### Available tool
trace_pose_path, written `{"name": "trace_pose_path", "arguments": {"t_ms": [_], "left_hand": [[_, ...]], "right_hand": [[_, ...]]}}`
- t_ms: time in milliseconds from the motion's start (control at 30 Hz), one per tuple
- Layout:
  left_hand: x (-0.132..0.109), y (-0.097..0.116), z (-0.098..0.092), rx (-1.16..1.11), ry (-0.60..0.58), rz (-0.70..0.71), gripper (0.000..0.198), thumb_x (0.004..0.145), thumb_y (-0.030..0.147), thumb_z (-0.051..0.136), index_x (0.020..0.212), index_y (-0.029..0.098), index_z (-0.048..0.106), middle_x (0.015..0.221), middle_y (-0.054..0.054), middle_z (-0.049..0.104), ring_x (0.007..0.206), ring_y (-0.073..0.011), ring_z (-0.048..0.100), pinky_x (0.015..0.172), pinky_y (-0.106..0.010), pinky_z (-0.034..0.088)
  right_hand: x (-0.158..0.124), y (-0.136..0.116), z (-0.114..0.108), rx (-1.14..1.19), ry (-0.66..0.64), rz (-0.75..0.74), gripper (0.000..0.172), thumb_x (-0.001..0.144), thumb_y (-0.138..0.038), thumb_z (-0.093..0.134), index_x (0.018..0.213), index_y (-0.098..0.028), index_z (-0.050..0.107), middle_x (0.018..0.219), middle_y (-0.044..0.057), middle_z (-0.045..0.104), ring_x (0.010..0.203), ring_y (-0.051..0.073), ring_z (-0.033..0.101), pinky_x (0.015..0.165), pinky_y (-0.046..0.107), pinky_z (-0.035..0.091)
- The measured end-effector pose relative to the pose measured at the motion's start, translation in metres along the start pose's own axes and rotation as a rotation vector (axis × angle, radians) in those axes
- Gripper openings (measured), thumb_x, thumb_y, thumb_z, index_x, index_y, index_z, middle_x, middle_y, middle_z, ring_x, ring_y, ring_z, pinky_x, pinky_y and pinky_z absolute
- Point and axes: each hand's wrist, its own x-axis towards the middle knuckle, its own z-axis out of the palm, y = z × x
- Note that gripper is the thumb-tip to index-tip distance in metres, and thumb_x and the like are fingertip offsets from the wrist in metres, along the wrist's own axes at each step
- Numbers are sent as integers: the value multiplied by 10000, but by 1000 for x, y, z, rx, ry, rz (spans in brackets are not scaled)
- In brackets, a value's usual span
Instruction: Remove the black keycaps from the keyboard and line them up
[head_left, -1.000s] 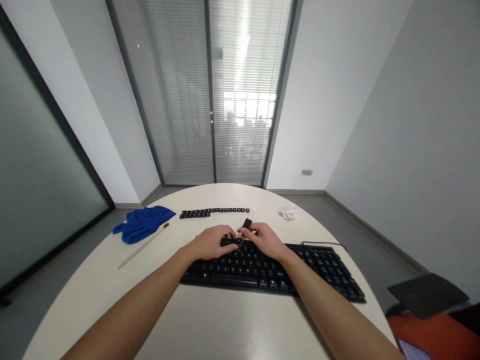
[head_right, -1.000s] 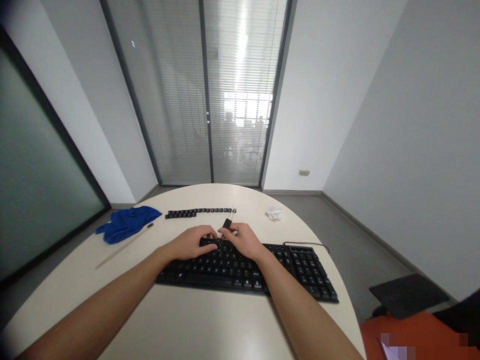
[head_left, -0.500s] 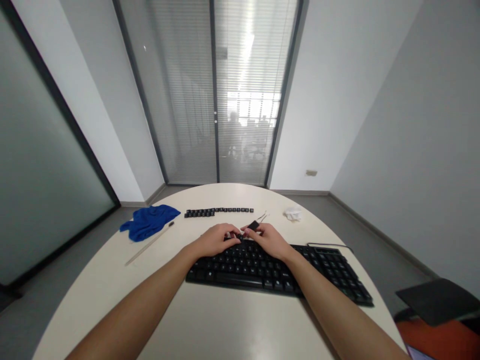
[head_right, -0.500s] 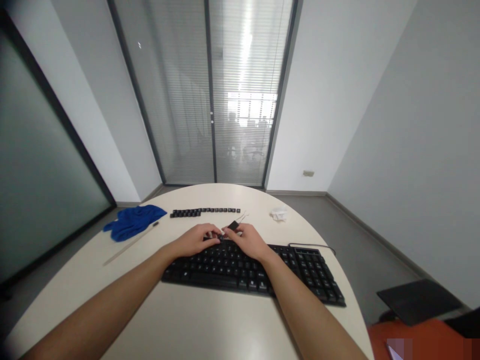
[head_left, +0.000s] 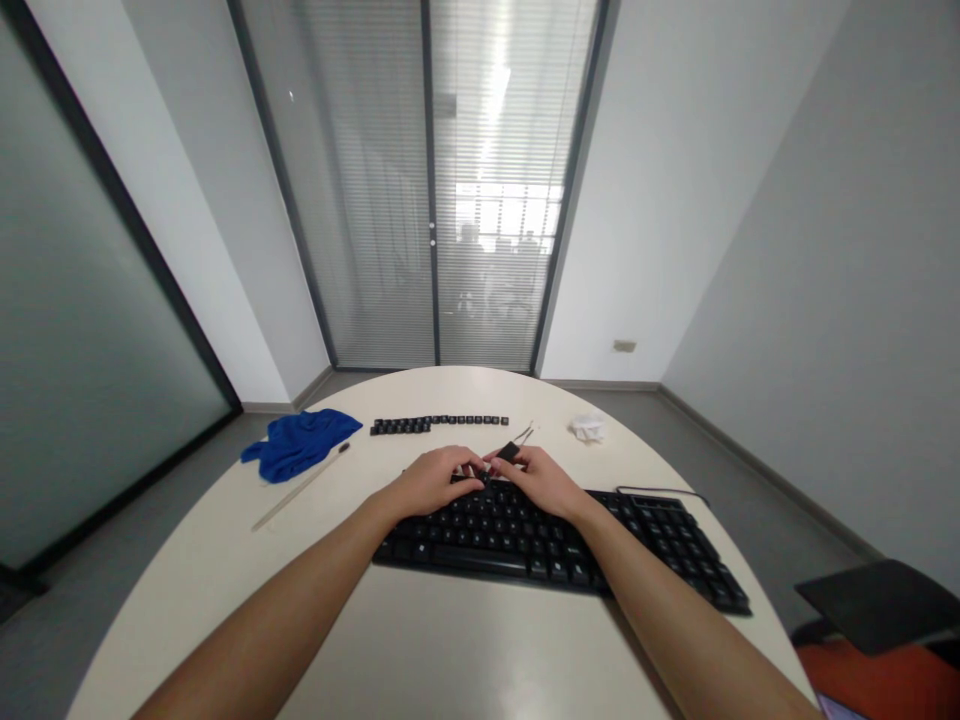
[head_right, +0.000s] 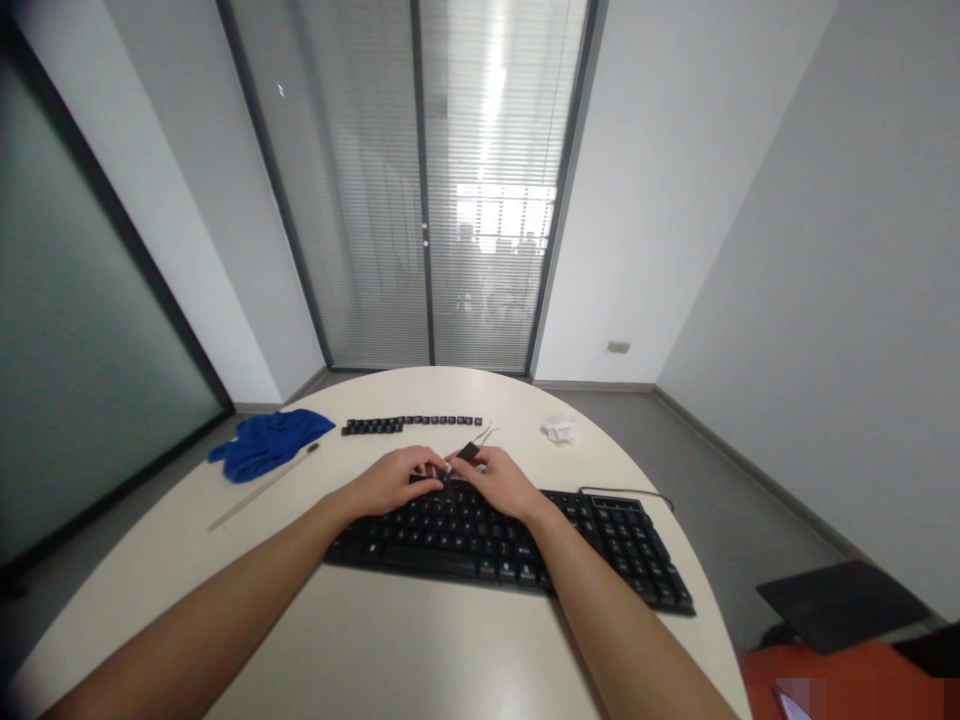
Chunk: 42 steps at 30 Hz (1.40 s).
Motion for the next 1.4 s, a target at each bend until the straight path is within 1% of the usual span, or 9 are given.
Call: {"name": "trace_pose_path", "arguments": {"t_ms": [67,200,300,400,567,867,1067,1233,1400], "left_hand": [[0,0,0,-3,-4,0,213,871,326,616,1055,223,645,974,-23,681,870,-168,618,805,-288,480],[0,2,-1,7,5,6,198,884,308,597,1058,222,641,966,-19,682,858,-163,619,802,-285,477],[-1,5,-2,21,19,6,233,882,298,598,1106,234,619,987,-14,682,853,-162,621,799,-287,477],[-1,8,-3,23,17,18,276,884,284,595,1158,253,590,1004,-4,681,843,-154,619,802,-281,477],[-1,11,-5,35,5,80,203,909,251,554,1102,258,617,1009,6,675,840,-141,611,824,-275,467],[-2,10,-5,34,7,96,234,931,261,511,1136,255,626,1031,-16,667,875,-154,612,861,-296,473],[-1,10,-5,71,-6,123,264,947,265,488,1165,288,635,1126,-16,657,1035,-171,598,925,-296,451],[-1,9,-3,95,-1,119,273,938,281,512,1187,299,624,1107,-13,666,992,-168,610,916,-303,459],[-1,10,-4,96,-2,138,250,939,267,508,1158,270,626,1096,-18,668,986,-167,608,905,-295,458]], "right_hand": [[0,0,0,0,-8,2,421,896,-516,531,982,-163,746,983,72,750,955,265,668,911,401,484],[0,5,0,-6,13,21,419,894,-510,541,942,-147,745,925,75,753,901,260,676,872,391,498],[0,6,0,14,10,1,390,901,-480,546,1015,-154,727,955,72,744,918,246,671,878,376,495],[1,7,0,29,14,7,384,897,-465,559,1075,-151,692,924,68,737,888,229,671,870,367,497],[1,11,0,60,54,62,410,888,-450,580,1170,-154,616,872,56,727,882,218,678,882,371,495],[1,10,0,50,59,76,410,882,-466,578,1127,-143,636,851,56,717,863,221,669,865,371,489],[0,8,-1,43,54,66,422,888,-477,570,1124,-131,620,808,53,711,826,216,669,848,363,490],[1,9,0,42,51,63,423,895,-493,555,1107,-133,616,786,53,711,808,219,673,835,364,497],[1,8,0,73,56,64,413,892,-485,565,1094,-128,606,777,50,703,801,212,670,827,358,497]]}}
